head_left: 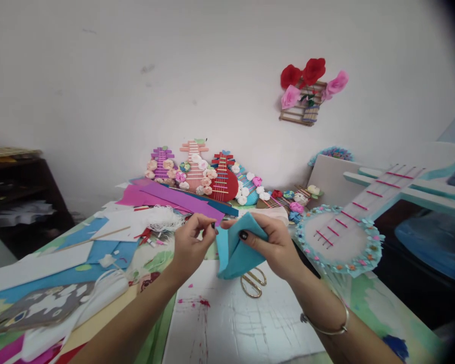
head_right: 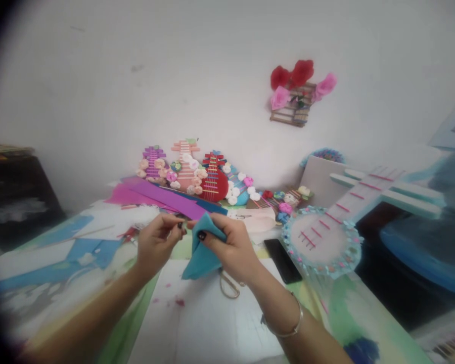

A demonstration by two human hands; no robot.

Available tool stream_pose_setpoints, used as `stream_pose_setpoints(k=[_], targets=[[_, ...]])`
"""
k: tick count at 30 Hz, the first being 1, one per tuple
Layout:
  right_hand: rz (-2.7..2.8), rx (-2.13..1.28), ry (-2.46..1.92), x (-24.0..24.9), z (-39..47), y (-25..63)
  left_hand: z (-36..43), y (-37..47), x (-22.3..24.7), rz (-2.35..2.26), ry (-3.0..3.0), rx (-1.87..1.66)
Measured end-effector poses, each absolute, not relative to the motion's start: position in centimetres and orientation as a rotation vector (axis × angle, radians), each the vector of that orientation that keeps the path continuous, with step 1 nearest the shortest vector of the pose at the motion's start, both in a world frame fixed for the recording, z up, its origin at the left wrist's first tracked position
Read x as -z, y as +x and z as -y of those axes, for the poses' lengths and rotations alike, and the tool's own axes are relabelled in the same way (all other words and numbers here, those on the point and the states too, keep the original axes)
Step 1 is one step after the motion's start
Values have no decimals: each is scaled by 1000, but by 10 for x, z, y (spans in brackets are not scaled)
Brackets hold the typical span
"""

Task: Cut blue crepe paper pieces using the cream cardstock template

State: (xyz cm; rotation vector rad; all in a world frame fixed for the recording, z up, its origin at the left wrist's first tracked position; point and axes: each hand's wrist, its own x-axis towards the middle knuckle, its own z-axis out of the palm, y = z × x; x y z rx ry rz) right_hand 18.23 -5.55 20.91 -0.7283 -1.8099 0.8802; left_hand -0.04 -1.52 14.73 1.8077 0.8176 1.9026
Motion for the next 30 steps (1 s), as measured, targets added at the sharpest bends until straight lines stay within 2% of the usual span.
stream_pose_setpoints(k=[6,12,16,19,23,30], targets=[[1721,-839,-689,-247,54,200,13,-1,-147,-726,1660,-1748],[1822,-729,-616,-319,68,229,-3,8,-154,-570,1590,-1630],[1921,-534,-595,-366,43,246,-21,18,-155,-407,1579,-1328],[2025,-437,-813,-382,-19,257,-33,19,-139,-407,1522,-1020],[1965,-172,-1321,-363,-124,256,-48,13,-100,-563,1351,-811],[1998,12,-1692,-265,-255,212,-96,5,-24,-822,1015,-934]])
